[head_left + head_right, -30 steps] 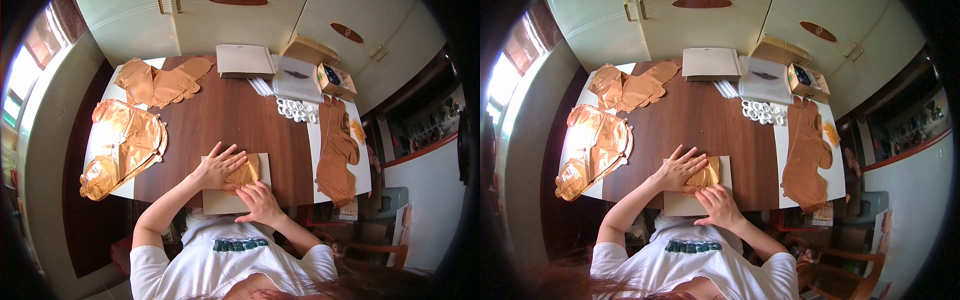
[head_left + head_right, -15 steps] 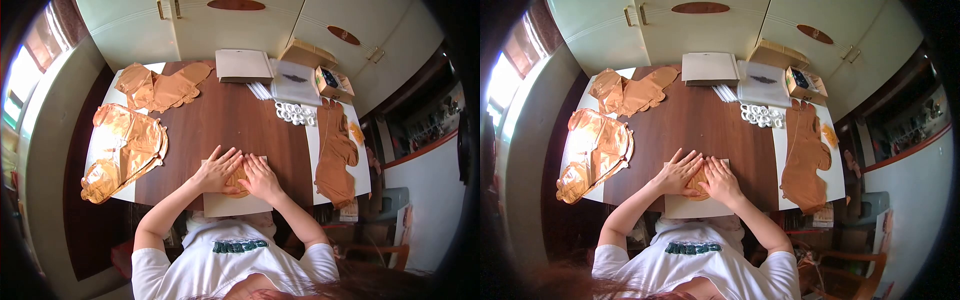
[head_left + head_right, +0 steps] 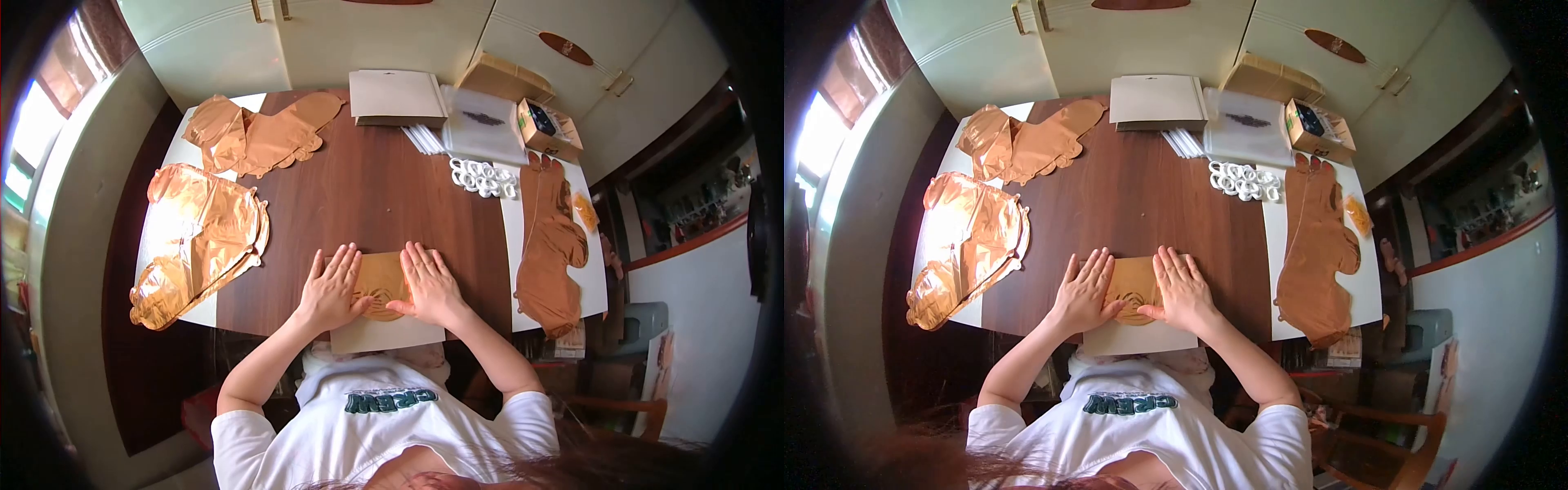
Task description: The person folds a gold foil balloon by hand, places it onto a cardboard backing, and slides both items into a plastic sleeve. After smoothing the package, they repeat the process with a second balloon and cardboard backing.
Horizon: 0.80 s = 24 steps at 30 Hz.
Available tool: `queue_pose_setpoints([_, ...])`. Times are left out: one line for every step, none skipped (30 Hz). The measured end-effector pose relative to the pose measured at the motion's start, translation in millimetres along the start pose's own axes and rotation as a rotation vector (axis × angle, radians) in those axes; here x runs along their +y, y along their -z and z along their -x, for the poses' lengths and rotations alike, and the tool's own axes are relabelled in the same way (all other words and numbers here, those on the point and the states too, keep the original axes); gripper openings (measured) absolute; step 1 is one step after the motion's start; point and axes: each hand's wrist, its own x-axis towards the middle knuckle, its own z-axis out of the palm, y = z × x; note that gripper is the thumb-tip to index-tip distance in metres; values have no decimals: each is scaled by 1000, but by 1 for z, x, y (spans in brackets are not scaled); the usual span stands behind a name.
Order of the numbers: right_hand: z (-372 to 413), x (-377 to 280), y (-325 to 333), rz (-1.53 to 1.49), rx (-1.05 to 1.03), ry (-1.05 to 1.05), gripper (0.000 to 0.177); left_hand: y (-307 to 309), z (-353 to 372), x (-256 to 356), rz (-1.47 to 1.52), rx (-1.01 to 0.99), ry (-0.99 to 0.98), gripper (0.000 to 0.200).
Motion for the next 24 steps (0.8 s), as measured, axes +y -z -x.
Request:
queue_pose_setpoints([0, 0, 1, 2, -20, -2, 106, 6, 3, 0, 23, -23, 32, 89])
queue_pose_setpoints([0, 0, 2, 4, -39, -4, 107, 9, 5, 0, 46, -45, 63, 90])
queue_pose_setpoints([0, 0, 3, 7, -58, -6, 108, 7, 7, -3, 47, -31, 66, 94])
queue_pose_setpoints([-1, 1, 4, 12, -72, -5, 108, 7, 9, -5, 47, -32, 66, 95])
queue_pose_setpoints([-1, 1, 5, 17, -87, -3, 109, 9, 10, -6, 47, -32, 66, 96])
queue_pose_setpoints([-1, 1, 6, 23, -102, -1, 110, 10, 11, -8, 47, -33, 67, 97])
queue_pose_setpoints([-1, 2, 7, 26, -108, 2, 110, 8, 11, -10, 35, -31, 66, 101])
queue_pose_setpoints([-1, 2, 7, 29, -114, 5, 110, 10, 11, -10, 37, -39, 68, 102])
queue_pose_setpoints([-1, 3, 7, 32, -120, 7, 110, 13, 11, -11, 38, -46, 69, 103])
queue_pose_setpoints([-1, 3, 6, 33, -117, 10, 111, 14, 10, -12, 40, -52, 69, 104])
queue_pose_setpoints([-1, 3, 6, 34, -114, 13, 111, 13, 11, -13, 25, -48, 68, 105])
queue_pose_setpoints([0, 4, 6, 36, -111, 15, 111, 11, 11, -15, 11, -42, 65, 106])
queue_pose_setpoints([0, 4, 6, 35, -113, 11, 111, 10, 11, -16, -3, -36, 64, 107])
queue_pose_setpoints([-1, 3, 7, 35, -115, 9, 111, 11, 11, -16, 7, -42, 61, 106])
queue_pose_setpoints([-1, 3, 7, 35, -117, 8, 111, 13, 10, -16, 16, -48, 60, 105])
queue_pose_setpoints([-1, 3, 7, 37, -111, 10, 111, 15, 10, -16, 25, -52, 59, 104])
queue_pose_setpoints([-1, 3, 6, 40, -105, 11, 111, 14, 10, -15, 1, -19, 72, 100])
queue_pose_setpoints([0, 3, 5, 41, -99, 12, 111, 11, 9, -12, -23, 14, 84, 97])
queue_pose_setpoints([-1, 3, 5, 50, -98, 13, 111, 10, 8, -9, -47, 45, 95, 93])
queue_pose_setpoints([-1, 3, 5, 58, -99, 14, 110, 10, 4, -2, -44, 67, 71, 90])
queue_pose_setpoints([-1, 3, 3, 66, -102, 17, 109, 12, -2, 11, -40, 88, 50, 87])
queue_pose_setpoints([-1, 3, 1, 57, -80, 15, 107, 12, -7, 22, -36, 108, 30, 84])
queue_pose_setpoints([0, 3, -2, 48, -59, 14, 104, 2, -11, 31, -5, 165, -26, 82])
queue_pose_setpoints([1, 3, -4, 40, -37, 13, 102, -2, -15, 41, 41, 149, 8, 82])
